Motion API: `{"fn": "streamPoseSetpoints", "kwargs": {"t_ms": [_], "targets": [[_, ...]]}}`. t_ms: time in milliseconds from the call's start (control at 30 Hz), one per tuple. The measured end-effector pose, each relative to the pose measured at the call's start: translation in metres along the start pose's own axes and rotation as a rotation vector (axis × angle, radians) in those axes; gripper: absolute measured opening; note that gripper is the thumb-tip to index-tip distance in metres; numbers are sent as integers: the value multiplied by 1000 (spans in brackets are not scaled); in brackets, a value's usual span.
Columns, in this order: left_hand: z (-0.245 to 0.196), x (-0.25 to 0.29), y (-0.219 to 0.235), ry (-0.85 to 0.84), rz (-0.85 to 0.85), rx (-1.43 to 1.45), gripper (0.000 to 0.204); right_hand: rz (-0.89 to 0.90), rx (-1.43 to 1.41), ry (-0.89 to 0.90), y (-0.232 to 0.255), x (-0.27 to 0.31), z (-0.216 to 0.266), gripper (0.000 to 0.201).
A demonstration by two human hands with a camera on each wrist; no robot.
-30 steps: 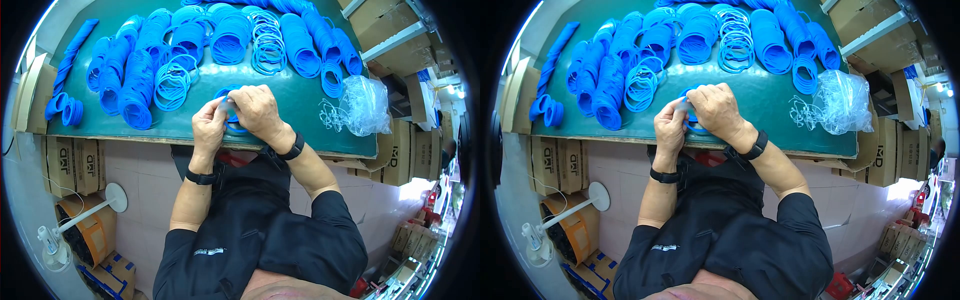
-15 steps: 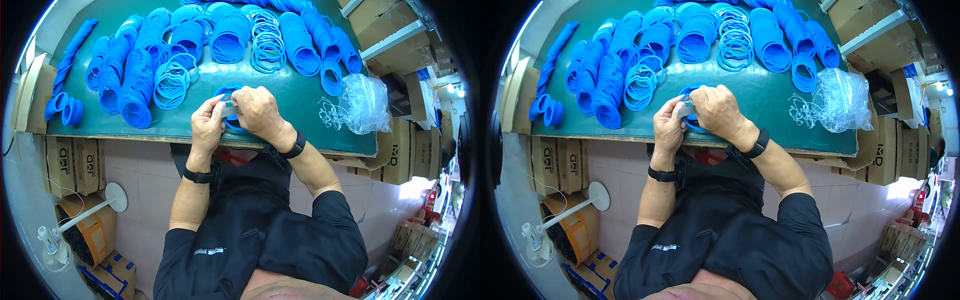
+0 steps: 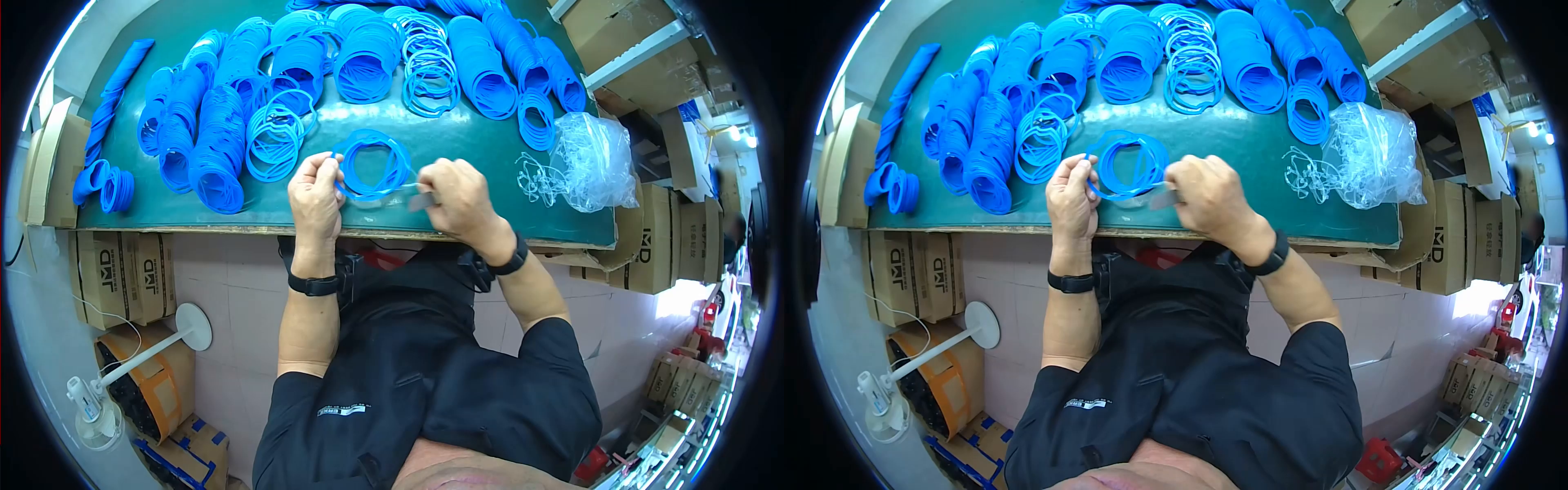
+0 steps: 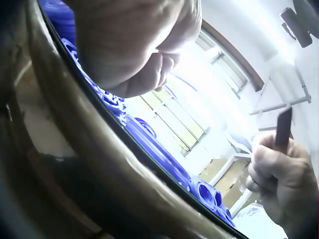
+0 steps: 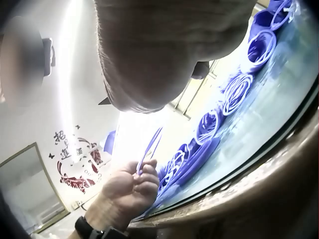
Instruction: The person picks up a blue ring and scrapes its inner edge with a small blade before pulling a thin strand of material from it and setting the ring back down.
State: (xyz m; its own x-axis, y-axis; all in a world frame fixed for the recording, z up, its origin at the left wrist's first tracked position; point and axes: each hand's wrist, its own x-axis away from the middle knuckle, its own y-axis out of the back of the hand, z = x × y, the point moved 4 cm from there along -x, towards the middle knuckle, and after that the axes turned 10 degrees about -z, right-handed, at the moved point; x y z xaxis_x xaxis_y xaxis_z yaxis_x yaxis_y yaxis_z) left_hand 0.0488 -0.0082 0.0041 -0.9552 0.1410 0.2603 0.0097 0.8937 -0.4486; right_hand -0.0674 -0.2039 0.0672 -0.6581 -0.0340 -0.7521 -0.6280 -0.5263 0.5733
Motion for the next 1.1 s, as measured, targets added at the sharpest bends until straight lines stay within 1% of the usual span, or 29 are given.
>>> {"fn": "streamPoseSetpoints", "kwargs": {"t_ms": [33,100,167,200,233,300,367,400,433,467,500,567,600,633,700,733,767,833,867,900,967,1033,1100], "targets": [[-3,-2,4,-42,-42,-14,13,0,1,-1,11,5,-3,26],[-5,-7,10,-40,-37,4,13,-33,6,-121,35,17,-13,19],[-6,-9,12,-80,-54,-3,15,-45,44,-263,60,37,-26,24],[-5,-10,14,-82,-61,2,15,-72,46,-343,73,44,-30,22],[-4,-11,16,-101,-93,-13,15,-99,66,-385,88,53,-35,20],[-4,-14,21,-129,-121,-73,15,-134,202,-488,118,73,-45,18],[0,-17,23,-174,-94,-141,16,-160,323,-526,149,85,-58,20],[-3,-14,18,-210,-105,-227,16,-102,511,-465,162,89,-66,19],[-1,-15,17,-252,-81,-294,16,-39,683,-398,170,94,-73,18],[2,-16,14,-280,-68,-393,18,-5,757,-464,177,101,-80,22],[1,-16,12,-316,-65,-493,19,-10,755,-467,181,99,-76,22],[3,-15,6,-498,-54,-673,23,7,877,-503,186,83,-68,31],[-1,-9,-1,-614,-61,-739,24,-30,831,-528,188,83,-70,39],[-3,-6,-3,-647,-80,-805,26,-32,814,-517,183,77,-69,39],[-5,-1,-7,-671,-83,-858,29,-140,735,-517,178,61,-65,38],[-6,0,-8,-710,-66,-873,32,-160,674,-520,166,49,-60,35],[-7,2,-8,-715,-75,-875,32,-162,666,-515,152,39,-58,35],[-8,4,-11,-748,-80,-859,33,-131,410,-462,120,16,-60,29],[-7,4,-10,-787,-89,-853,32,-123,310,-475,101,4,-63,24],[-8,5,-11,-793,-96,-851,32,-115,211,-487,80,-8,-68,20],[-9,8,-14,-777,-88,-864,32,-117,70,-444,34,-35,-79,19],[-9,6,-11,-796,-92,-844,30,-51,72,-449,-13,-56,-98,25],[-10,5,-10,-755,-85,-824,29,42,183,-487,-52,-79,-109,31]]}}
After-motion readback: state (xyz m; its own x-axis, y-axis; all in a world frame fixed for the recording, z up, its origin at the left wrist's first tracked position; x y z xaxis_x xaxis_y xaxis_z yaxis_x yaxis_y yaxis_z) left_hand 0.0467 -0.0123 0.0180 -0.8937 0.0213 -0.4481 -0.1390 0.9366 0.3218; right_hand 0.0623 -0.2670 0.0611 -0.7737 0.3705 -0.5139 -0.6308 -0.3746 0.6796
